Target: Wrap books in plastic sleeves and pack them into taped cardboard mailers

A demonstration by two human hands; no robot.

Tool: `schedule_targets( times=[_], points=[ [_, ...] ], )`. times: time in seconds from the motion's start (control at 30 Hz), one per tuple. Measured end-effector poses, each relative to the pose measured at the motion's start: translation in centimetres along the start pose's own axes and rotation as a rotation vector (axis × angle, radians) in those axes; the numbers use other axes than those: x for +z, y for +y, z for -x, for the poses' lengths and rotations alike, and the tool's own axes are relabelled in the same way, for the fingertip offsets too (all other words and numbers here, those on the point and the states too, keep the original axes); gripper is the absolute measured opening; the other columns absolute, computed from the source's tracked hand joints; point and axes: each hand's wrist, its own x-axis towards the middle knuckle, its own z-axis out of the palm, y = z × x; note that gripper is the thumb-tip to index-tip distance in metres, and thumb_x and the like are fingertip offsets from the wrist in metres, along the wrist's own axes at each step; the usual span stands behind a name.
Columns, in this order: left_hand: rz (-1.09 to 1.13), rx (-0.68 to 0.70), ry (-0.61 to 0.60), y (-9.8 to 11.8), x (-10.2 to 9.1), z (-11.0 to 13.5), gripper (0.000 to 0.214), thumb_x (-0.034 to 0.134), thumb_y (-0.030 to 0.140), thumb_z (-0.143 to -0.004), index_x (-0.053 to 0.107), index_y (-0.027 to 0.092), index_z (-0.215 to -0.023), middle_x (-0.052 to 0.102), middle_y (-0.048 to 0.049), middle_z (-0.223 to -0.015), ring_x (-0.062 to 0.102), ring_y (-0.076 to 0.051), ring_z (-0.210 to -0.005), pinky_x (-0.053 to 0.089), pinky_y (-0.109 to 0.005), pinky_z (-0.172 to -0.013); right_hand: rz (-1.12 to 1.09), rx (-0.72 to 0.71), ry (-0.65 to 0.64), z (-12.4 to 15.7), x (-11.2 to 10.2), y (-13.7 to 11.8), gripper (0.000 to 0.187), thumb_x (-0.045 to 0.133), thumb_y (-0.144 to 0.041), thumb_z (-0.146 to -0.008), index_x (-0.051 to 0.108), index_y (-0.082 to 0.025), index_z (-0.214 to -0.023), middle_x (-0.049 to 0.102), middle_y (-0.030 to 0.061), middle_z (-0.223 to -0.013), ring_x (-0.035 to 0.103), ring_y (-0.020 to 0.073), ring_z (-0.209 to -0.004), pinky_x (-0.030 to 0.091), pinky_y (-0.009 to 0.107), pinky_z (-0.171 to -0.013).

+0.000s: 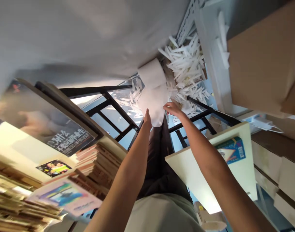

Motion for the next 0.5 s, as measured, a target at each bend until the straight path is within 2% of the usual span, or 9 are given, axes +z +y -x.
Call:
schedule_targets(
  times=[0.07,0.17,0.23,0.33,0.4,0.5],
  points=[
    [0.04,-0.064,0.009,0.1,0.3,2.2,0.079,0.068,0.076,-0.099,0.068,0.016,-0.15,0.079,-0.0201,-0.14,0.072,-0.037,-0.137,0.061,-0.045,-0.111,-0.056,0.053,-0.039,2.4,-1.5,0.2,0.011,0.073,-0.025,-0.097,0.077,-0.017,-0.102,0.075,0.001,-0.072,0.067,0.0146,-0.058,0.046,0.021,-0.055],
    [0.053,-0.087,-0.075,0.1,0.7,5.3,0.061,0.082,0.059,-0.094,0.075,0.015,-0.136,0.083,-0.0191,-0.127,0.077,-0.036,-0.127,0.063,-0.043,-0.107,0.027,0.088,-0.093,5.3,-2.5,0.0,0.031,0.087,-0.034,-0.092,0.077,-0.016,-0.114,0.072,-0.0014,-0.069,0.061,0.0137,-0.055,0.046,0.022,-0.054],
    [0.027,0.027,-0.154,0.0,0.7,7.4,0.048,0.09,0.04,-0.085,0.078,0.016,-0.126,0.085,-0.0156,-0.12,0.078,-0.033,-0.121,0.063,-0.04,-0.105,0.152,0.04,-0.085,6.9,-2.5,-0.7,0.036,0.094,-0.041,-0.087,0.079,-0.015,-0.108,0.07,-0.0013,-0.068,0.064,0.0155,-0.061,0.049,0.023,-0.06],
    [-0.064,0.235,-0.274,0.0,0.3,10.6,0.037,0.09,0.023,-0.074,0.081,0.017,-0.109,0.086,-0.0113,-0.11,0.079,-0.03,-0.114,0.062,-0.038,-0.104,0.27,-0.097,-0.011,9.1,-2.4,-2.3,0.028,0.094,-0.04,-0.085,0.08,-0.015,-0.089,0.077,0.0035,-0.081,0.073,0.0197,-0.084,0.052,0.024,-0.076],
    [-0.135,0.307,-0.327,0.2,0.0,12.6,0.035,0.09,0.019,-0.067,0.082,0.017,-0.101,0.086,-0.0095,-0.104,0.079,-0.03,-0.11,0.061,-0.039,-0.103,0.26,-0.169,-0.006,10.9,-2.6,-3.5,0.027,0.092,-0.039,-0.084,0.081,-0.015,-0.088,0.08,0.0043,-0.089,0.075,0.0212,-0.093,0.053,0.025,-0.081],
    [-0.273,0.414,-0.353,0.8,-0.5,15.6,0.042,0.095,0.024,-0.062,0.083,0.016,-0.101,0.086,-0.0089,-0.101,0.079,-0.03,-0.105,0.061,-0.041,-0.101,0.161,-0.233,-0.097,14.1,-3.3,-4.8,0.032,0.091,-0.045,-0.082,0.081,-0.016,-0.091,0.08,0.0019,-0.085,0.072,0.0198,-0.085,0.053,0.025,-0.077]
  ],
)
